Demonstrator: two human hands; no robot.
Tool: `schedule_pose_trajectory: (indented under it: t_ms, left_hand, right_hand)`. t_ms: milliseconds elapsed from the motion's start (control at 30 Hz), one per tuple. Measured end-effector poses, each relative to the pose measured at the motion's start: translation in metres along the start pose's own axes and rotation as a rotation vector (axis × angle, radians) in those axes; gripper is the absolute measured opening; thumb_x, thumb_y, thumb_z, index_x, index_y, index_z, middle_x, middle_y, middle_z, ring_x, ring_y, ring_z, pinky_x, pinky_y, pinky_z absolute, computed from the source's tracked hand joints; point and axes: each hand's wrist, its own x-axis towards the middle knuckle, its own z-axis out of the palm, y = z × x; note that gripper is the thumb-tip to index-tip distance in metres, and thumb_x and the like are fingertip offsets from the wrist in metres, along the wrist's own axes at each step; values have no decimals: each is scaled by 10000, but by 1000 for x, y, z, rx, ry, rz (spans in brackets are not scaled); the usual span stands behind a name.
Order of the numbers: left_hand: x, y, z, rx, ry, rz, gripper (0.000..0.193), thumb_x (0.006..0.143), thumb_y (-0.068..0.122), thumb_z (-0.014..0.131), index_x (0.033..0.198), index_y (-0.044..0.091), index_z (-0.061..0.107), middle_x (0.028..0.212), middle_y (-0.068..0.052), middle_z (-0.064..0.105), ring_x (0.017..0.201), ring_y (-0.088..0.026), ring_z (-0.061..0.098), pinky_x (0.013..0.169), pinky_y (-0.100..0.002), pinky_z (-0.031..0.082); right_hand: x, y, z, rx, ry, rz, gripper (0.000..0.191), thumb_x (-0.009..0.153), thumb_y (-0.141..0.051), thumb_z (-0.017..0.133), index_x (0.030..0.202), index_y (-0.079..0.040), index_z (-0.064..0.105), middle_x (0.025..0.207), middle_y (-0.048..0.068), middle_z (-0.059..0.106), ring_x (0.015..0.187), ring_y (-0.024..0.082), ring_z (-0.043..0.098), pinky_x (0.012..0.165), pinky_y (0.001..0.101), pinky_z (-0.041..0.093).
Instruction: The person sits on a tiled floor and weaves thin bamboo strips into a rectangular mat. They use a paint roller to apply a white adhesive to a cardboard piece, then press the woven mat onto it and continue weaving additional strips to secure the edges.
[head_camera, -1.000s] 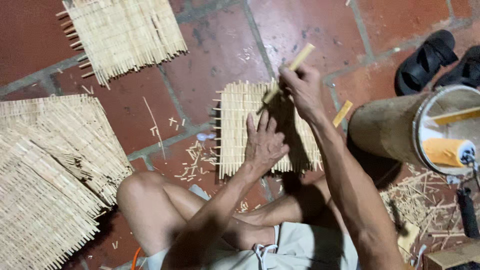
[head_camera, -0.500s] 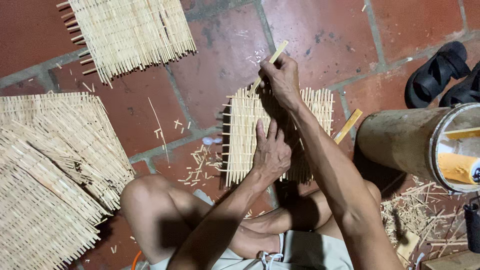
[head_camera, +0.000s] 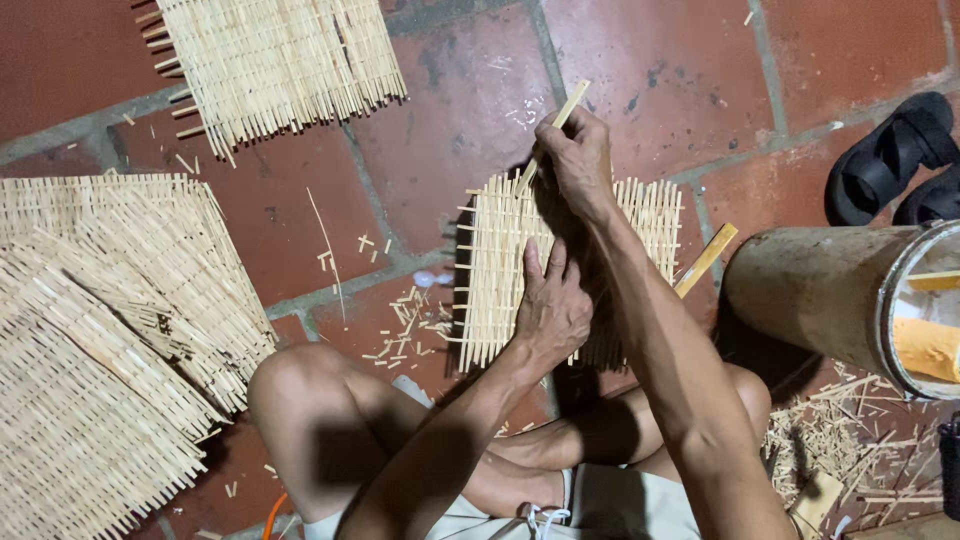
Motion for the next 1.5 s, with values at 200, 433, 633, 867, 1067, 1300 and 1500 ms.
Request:
schedule_pose_trajectory:
  t_ms: [200, 433, 633, 867, 1067, 1300, 1500]
  left_hand:
    - [0, -1, 3, -32, 8, -6, 252, 817, 244, 611, 731, 115, 809, 1363, -282, 581, 1456, -532, 297, 1182, -773, 28]
    - [2, -6, 23, 37, -133, 10, 247, 871, 229, 621, 728, 92, 767, 1041, -252, 681, 1398, -543, 397, 1183, -788, -16]
    - [0, -4, 24, 85, -258, -25, 264, 954, 235, 589, 801, 106, 763, 1125, -213, 666, 1442, -486, 409, 1203, -771, 16]
    - [-9, 16, 17, 5, 357, 38, 582, 971, 584, 561, 1462, 273, 574, 1612, -267, 334, 1505, -478, 240, 1127, -781, 145]
    - [-9, 25, 21, 90, 346, 40, 570, 966, 626, 574, 1461, 343, 591, 1611, -269, 307, 1519, -488, 175, 1105, -814, 145]
    - [-6, 25, 36, 83, 359, 51, 665, 906, 730, 594, 1439, 334, 616, 1625, -297, 256, 1540, -480, 71, 1114, -828, 94]
    - [-4, 26, 41, 101, 354, 51, 671, 912, 726, 607, 1455, 332, 609, 1645, -296, 199, 1543, -485, 52, 1122, -825, 60]
  right_hand:
    - [3, -4, 0, -40, -35, 73, 74, 946, -81, 630, 904, -20, 633, 667, 53, 625, 493, 109, 547, 426, 272, 444]
    - [0, -8, 11, 69, 22, -45, 63, 966, -54, 623, 953, -9, 665, 759, 75, 683, 540, 127, 606, 443, 297, 533]
    - [-7, -11, 13, 27, -64, -95, 52, 980, -54, 655, 966, -6, 643, 755, 69, 665, 592, 120, 635, 496, 275, 518]
    - [-12, -42, -143, -29, 99, -136, 100, 1003, -90, 631, 977, 5, 647, 710, 68, 658, 509, 126, 592, 421, 276, 446]
    - [-25, -6, -192, -169, 118, 21, 94, 954, -96, 668, 932, -4, 669, 718, 65, 675, 535, 124, 634, 452, 276, 514]
    - [-23, 25, -182, -99, 44, -17, 105, 948, -94, 674, 946, 10, 661, 743, 53, 653, 587, 112, 602, 521, 286, 492]
    - [-32, 17, -180, -159, 57, 12, 125, 938, -125, 652, 960, -2, 656, 742, 57, 662, 560, 114, 612, 488, 284, 508]
